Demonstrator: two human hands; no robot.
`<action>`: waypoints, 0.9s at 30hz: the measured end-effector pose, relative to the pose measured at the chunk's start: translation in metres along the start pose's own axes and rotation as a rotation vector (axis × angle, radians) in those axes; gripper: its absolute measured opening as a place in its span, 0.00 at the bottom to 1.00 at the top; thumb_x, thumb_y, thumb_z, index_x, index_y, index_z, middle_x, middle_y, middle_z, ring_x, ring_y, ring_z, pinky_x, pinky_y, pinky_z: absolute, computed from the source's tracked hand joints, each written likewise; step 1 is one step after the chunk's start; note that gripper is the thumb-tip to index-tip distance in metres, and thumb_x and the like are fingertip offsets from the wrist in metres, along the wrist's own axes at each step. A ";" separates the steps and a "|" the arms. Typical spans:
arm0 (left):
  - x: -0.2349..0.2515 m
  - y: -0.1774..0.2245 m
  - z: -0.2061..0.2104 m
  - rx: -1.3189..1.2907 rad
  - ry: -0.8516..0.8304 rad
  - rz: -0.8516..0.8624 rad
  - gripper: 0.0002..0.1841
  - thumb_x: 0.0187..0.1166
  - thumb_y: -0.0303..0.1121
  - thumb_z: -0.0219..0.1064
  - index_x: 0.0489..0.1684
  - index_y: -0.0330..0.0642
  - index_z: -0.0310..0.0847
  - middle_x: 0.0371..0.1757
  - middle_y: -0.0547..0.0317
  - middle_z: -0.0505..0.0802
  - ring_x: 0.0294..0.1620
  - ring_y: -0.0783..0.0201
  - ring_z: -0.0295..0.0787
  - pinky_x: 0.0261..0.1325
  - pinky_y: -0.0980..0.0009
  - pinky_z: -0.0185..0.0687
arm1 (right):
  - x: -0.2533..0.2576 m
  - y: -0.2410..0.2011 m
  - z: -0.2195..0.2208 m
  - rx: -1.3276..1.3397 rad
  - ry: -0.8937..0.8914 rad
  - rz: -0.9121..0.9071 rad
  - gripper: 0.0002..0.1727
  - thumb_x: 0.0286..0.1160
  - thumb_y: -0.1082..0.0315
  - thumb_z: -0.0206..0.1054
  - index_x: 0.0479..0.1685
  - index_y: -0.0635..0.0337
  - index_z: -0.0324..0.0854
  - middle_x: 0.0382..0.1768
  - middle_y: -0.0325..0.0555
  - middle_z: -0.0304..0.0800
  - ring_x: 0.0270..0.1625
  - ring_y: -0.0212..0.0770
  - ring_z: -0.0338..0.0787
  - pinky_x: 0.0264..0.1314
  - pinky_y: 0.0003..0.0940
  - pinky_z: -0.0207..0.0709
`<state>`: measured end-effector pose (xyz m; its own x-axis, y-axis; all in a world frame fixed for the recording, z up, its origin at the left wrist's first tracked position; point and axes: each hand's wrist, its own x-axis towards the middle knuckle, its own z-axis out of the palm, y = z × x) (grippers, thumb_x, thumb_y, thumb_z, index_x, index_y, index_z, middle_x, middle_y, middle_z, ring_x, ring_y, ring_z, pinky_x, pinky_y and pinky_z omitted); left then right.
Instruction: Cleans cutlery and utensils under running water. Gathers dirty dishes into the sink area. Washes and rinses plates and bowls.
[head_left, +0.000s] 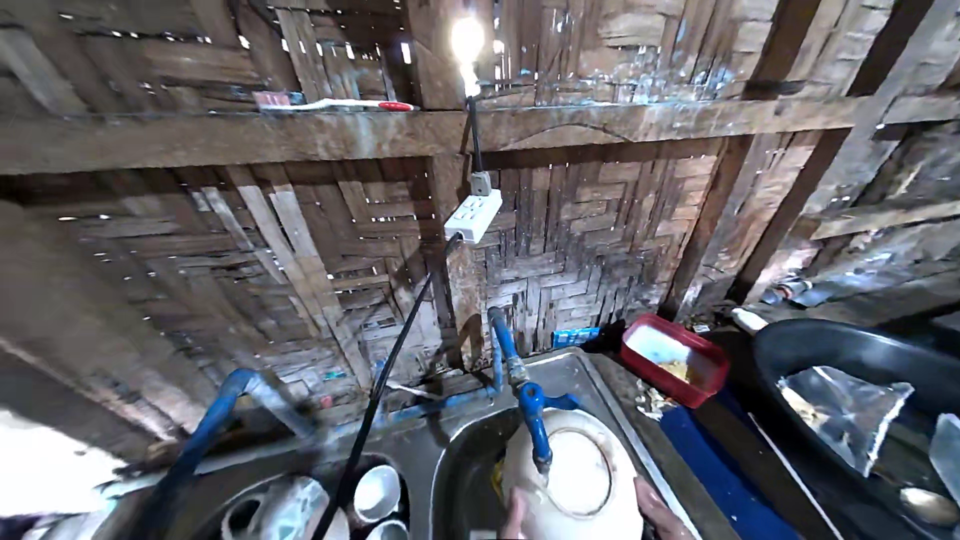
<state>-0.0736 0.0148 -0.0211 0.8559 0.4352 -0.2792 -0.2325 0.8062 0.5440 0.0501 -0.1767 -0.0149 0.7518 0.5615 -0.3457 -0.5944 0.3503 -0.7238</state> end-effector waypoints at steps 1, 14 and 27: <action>0.001 -0.001 0.009 0.015 0.059 0.027 0.25 0.94 0.50 0.46 0.81 0.46 0.64 0.68 0.52 0.87 0.67 0.60 0.86 0.69 0.52 0.85 | 0.003 0.000 0.002 0.037 0.011 0.026 0.22 0.93 0.57 0.50 0.81 0.47 0.64 0.58 0.43 0.92 0.56 0.38 0.93 0.50 0.40 0.91; -0.019 -0.013 0.070 -0.054 0.135 0.167 0.21 0.92 0.45 0.48 0.76 0.46 0.70 0.60 0.50 0.92 0.60 0.56 0.92 0.61 0.50 0.90 | 0.021 -0.020 -0.014 0.158 -0.052 0.192 0.23 0.92 0.54 0.51 0.83 0.42 0.63 0.62 0.46 0.91 0.58 0.43 0.93 0.51 0.44 0.91; -0.009 -0.004 -0.003 0.283 0.123 -0.201 0.34 0.91 0.52 0.54 0.95 0.57 0.49 0.88 0.46 0.70 0.80 0.38 0.74 0.70 0.33 0.78 | 0.018 -0.057 0.024 -0.922 -0.110 -0.501 0.14 0.80 0.63 0.68 0.57 0.62 0.88 0.48 0.47 0.94 0.45 0.39 0.93 0.50 0.39 0.90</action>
<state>-0.0813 0.0088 -0.0237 0.8055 0.3384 -0.4864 0.0864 0.7451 0.6613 0.0913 -0.1687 0.0344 0.7942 0.5910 0.1410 0.2584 -0.1185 -0.9587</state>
